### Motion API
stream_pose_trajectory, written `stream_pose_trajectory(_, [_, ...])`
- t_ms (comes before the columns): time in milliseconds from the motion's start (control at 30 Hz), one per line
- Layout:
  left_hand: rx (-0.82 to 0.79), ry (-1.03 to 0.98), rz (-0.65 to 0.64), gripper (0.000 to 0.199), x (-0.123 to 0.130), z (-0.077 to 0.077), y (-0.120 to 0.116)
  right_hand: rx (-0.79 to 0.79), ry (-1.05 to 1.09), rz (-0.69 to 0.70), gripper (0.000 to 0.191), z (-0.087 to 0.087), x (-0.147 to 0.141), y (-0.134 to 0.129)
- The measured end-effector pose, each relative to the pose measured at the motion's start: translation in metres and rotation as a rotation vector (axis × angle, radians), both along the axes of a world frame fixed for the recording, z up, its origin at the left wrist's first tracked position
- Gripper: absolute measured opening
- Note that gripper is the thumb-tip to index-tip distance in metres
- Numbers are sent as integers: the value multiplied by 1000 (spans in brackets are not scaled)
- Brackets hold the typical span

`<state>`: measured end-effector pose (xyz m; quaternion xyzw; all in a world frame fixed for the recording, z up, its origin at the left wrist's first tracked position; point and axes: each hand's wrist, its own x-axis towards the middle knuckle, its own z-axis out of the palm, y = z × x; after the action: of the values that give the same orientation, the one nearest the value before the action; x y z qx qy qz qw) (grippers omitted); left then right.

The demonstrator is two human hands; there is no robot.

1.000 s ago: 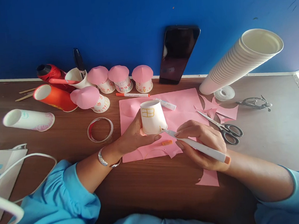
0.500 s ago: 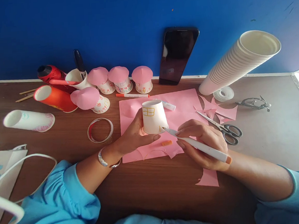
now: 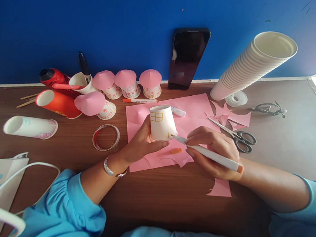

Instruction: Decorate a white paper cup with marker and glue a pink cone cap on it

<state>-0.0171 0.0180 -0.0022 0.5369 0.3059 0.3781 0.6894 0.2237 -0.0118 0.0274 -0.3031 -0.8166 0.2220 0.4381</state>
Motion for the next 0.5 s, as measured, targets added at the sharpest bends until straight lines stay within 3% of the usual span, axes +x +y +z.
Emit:
stream_pose_trajectory(200, [-122,-30,35,75,-3,-5,-2,8,10,-53,16,1,1,2])
stream_pose_trajectory(300, [-177,-105,8,70,-6,-11,-2,-9,31,-53,14,4,2,2])
stream_pose_trajectory(400, [-179,-157,-42,58,-8,-16,-1,-168,159,-79,7,3,2,3])
stream_pose_trajectory(500, [-142,-168,-53,58,-10,-17,0,-444,375,-82,4,-2,2,6])
